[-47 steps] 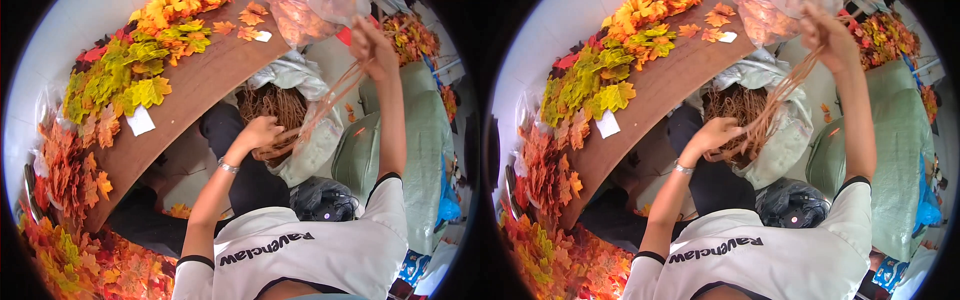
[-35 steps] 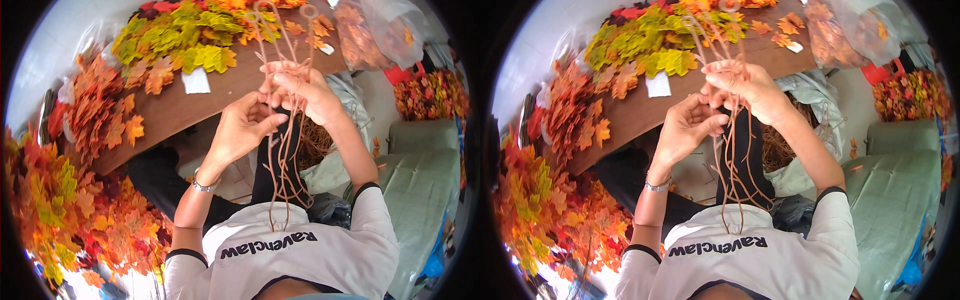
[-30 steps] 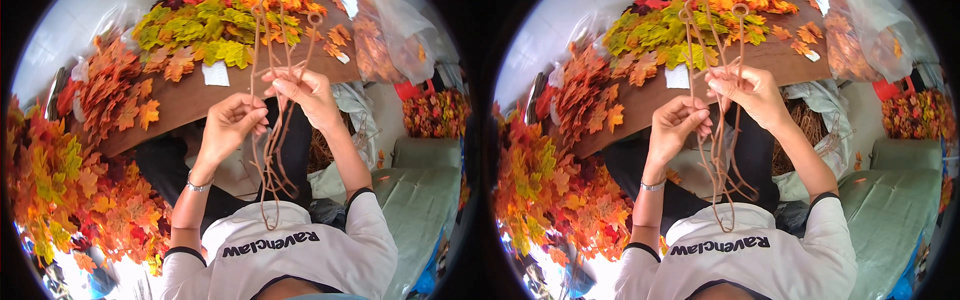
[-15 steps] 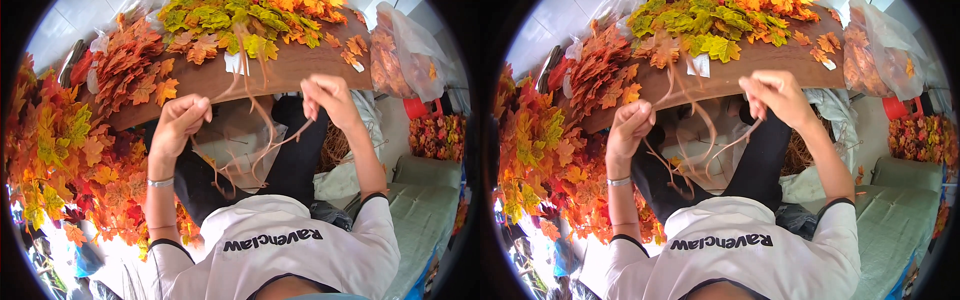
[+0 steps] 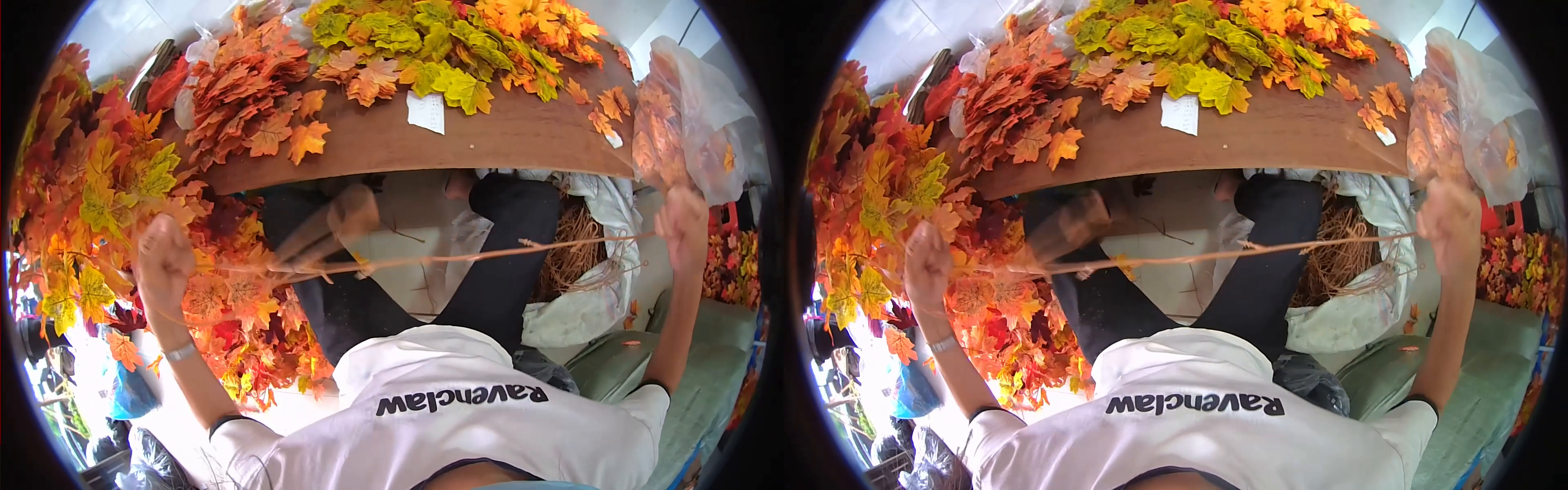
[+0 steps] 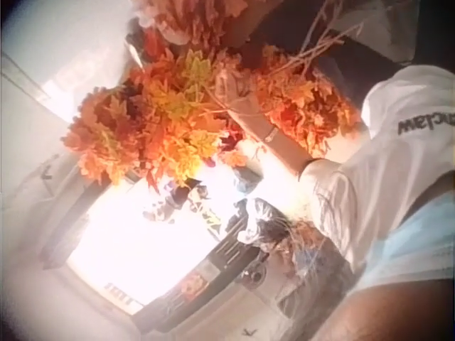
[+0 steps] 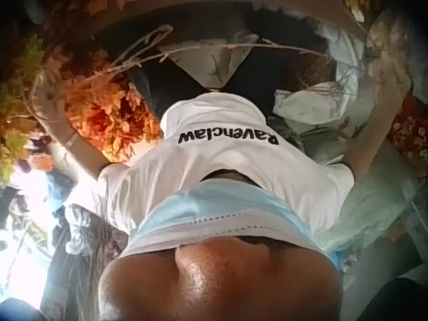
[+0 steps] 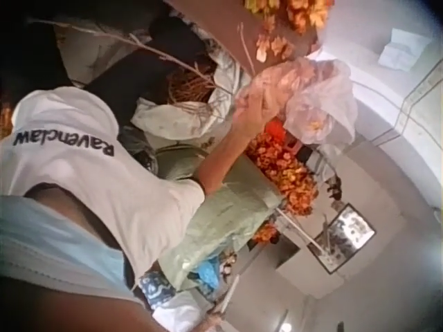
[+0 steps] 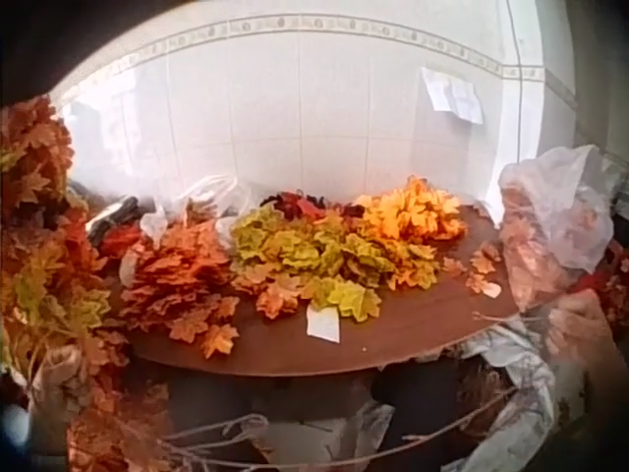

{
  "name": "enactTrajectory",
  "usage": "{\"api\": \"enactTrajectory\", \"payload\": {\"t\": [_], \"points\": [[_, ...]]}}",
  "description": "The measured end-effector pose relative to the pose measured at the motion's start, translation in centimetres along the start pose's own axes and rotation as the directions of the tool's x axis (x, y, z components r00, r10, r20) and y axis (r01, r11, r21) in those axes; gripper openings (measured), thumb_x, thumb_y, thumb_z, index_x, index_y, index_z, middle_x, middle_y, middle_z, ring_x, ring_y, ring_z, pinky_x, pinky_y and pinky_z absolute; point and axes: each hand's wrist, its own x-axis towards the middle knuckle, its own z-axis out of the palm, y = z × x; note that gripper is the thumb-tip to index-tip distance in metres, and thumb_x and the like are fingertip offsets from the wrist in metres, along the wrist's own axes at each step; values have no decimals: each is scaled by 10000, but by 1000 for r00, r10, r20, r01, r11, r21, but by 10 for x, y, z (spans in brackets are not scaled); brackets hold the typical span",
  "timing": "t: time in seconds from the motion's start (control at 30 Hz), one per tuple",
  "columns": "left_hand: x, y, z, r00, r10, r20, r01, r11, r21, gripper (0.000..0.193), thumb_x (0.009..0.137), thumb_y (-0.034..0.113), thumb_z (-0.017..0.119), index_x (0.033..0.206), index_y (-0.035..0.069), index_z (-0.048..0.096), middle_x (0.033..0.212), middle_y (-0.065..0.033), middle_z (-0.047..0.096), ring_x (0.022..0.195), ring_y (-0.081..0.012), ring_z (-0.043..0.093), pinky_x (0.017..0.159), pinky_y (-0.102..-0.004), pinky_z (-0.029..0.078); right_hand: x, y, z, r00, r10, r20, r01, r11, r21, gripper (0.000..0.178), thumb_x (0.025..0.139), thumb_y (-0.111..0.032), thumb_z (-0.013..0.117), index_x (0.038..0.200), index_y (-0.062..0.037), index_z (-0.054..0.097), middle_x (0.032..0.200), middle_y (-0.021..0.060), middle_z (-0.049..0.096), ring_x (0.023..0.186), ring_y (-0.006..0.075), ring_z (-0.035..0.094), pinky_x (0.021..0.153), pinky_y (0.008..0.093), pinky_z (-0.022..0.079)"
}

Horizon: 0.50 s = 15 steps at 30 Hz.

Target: The person assembles artificial maple leaf branches by hand, attaching individual artificial leaves to a wire stem.

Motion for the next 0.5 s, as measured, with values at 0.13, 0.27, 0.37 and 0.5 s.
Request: {"api": "enactTrajectory", "payload": {"t": [0.13, 0.27, 0.37, 0.5], "points": [[-1, -7, -15, 941, -90, 326, 66, 994, 82, 224, 875, 241, 512, 1002, 57, 528, 685, 47, 473, 493, -56, 347, 399, -189, 247, 10, 11, 5, 990, 19, 137, -53, 967, 248, 260, 836, -160, 522, 633, -83, 379, 544, -48, 289, 422, 48, 284, 408, 200, 234], [-7, -8, -7, 868, -120, 481, 87, 992, 91, 242, 911, 240, 445, 1023, 31, 495, 571, 79, 351, 436, -24, 261, 386, -175, 218, -8, 38, 48, 913, 251, 320, -279, 959, 43, 220, 785, -158, 541, 620, -61, 431, 535, -19, 362, 430, 55, 330, 393, 205, 252], [-20, -12, 19, 794, -155, 588, 112, 988, 110, 211, 931, 226, 410, 891, 41, 503, 505, 96, 212, 414, -14, 207, 373, -176, 178, -32, 54, 116, 713, 245, 657, -337, 941, 16, 200, 768, -145, 581, 621, -20, 530, 583, 8, 504, 466, 61, 426, 409, 186, 313], [-30, -17, 37, 822, -167, 545, 149, 986, 77, 227, 924, 238, 435, 806, 53, 493, 505, 97, 224, 420, -11, 204, 380, -175, 179, -38, 58, 216, 317, -181, 931, 402, 915, 41, 510, 691, -277, 735, 1071, 18, 562, 998, 139, 587, 970, 247, 535, 840, 317, 408]]}}
